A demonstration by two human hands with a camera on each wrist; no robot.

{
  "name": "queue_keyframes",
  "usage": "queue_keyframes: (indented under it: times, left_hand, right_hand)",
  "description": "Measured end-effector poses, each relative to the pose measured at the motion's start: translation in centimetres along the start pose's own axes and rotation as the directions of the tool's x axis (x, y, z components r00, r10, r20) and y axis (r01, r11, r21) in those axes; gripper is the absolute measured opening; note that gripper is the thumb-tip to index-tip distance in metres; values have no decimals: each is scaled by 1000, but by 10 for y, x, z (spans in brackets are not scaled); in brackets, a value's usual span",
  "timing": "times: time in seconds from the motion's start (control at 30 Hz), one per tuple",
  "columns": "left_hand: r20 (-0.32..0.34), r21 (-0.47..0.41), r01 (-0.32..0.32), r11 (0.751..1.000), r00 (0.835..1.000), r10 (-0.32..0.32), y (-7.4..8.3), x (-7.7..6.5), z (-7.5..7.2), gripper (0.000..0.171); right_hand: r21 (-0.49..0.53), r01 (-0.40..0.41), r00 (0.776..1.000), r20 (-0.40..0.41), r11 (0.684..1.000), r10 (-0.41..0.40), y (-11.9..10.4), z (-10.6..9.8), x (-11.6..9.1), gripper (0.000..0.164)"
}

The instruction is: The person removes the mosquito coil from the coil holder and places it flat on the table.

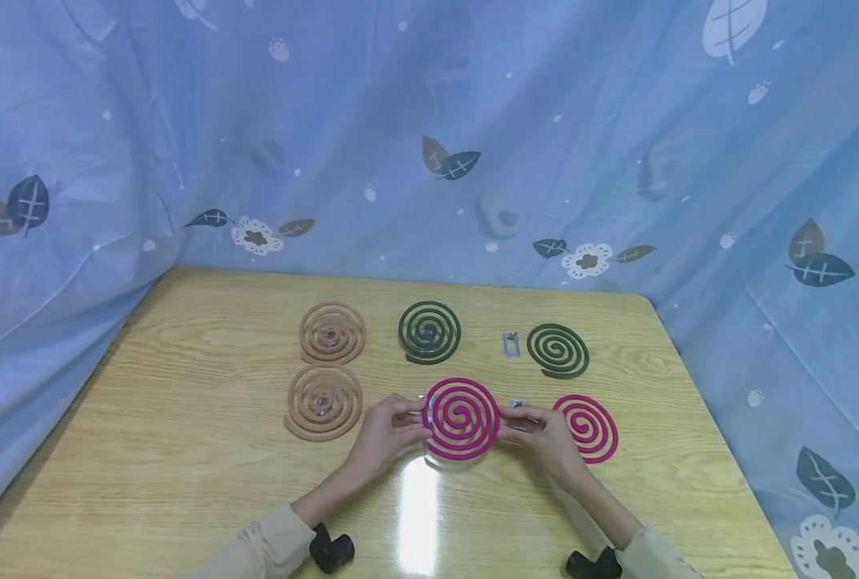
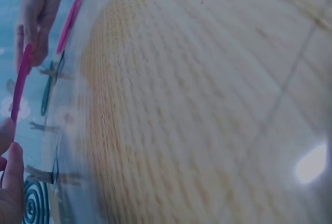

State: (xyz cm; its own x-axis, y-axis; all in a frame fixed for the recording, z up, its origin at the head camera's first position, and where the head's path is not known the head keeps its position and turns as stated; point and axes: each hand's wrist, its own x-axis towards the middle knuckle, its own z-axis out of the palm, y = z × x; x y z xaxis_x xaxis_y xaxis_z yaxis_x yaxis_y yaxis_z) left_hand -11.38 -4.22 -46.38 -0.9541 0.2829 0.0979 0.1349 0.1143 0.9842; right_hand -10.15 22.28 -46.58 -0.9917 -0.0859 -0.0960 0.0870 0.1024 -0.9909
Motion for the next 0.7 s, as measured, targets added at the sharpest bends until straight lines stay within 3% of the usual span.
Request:
queue_keyframes:
  times: [0.5,0.7]
  left_hand:
    - [15,40,-9,999,1000,8,-6,5,11,43]
    - [14,13,-9,1000,1000,9,0,5,16,43]
  right_hand:
    - [-14,19,1000,-22,1000,-20,4,-8,-5,35]
    - [-42,51,998,-21,998,-52,3,-11,-7,34]
